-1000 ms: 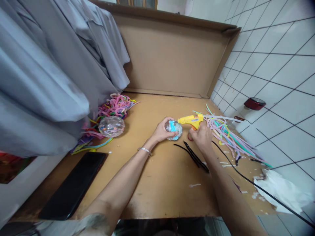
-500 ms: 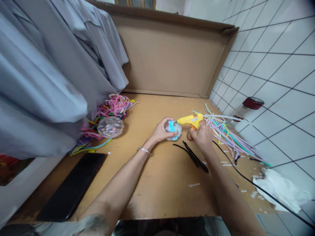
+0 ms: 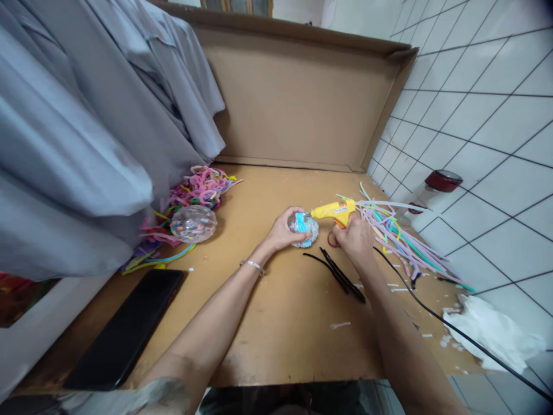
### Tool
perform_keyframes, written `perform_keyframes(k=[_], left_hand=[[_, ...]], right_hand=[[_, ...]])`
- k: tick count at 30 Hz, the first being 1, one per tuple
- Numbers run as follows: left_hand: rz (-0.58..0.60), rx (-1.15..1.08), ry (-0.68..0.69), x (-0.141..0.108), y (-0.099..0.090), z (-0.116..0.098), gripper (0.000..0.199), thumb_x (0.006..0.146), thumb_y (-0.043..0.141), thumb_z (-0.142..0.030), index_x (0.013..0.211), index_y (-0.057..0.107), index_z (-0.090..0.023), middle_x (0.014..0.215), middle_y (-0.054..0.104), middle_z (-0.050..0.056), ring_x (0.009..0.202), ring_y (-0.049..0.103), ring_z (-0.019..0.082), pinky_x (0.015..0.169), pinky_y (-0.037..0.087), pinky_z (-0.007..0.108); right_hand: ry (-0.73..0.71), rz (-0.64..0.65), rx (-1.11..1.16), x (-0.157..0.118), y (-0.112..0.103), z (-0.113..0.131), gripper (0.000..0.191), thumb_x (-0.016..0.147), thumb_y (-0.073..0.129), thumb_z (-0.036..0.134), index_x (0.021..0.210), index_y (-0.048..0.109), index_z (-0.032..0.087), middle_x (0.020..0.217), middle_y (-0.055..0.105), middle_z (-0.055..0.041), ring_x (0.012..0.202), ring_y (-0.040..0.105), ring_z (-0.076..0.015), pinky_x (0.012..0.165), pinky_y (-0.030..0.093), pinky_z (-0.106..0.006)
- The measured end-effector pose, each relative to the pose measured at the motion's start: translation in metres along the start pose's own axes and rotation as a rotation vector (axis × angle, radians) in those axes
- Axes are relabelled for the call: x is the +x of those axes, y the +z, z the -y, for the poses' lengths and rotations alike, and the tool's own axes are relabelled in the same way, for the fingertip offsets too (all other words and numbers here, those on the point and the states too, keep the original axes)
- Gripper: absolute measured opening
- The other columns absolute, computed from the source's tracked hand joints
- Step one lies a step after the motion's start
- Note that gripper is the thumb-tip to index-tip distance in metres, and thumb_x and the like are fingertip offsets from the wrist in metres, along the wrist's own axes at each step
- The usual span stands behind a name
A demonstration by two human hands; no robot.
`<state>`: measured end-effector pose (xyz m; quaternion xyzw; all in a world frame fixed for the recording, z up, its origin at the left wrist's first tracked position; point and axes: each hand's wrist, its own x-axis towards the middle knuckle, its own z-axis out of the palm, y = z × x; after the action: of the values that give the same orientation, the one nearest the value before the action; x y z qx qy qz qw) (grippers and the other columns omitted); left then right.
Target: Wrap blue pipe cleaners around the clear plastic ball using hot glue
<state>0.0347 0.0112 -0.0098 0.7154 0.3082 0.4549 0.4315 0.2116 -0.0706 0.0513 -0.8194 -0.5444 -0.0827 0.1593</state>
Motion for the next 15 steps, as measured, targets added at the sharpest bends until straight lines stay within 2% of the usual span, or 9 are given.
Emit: perform_keyframes(k=[15], left_hand=[[-0.001,-0.027,0.009,0.0003,0.0009,0.0018,0.063,0.054,0.081,-0.029,0.111,0.056,-0.018,0.116,0.063,0.008,0.106,0.060,0.022,0.095,0.046,0.035]], right_hand=[[-0.008,-0.014,0.004,0.0008,0.0005,-0.0018,0.033,0.085,0.050,0.035,0.106,0.061,0.011,0.085,0.068,-0.0124,0.078,0.063,-0.0252,0.063,0.036,-0.029]])
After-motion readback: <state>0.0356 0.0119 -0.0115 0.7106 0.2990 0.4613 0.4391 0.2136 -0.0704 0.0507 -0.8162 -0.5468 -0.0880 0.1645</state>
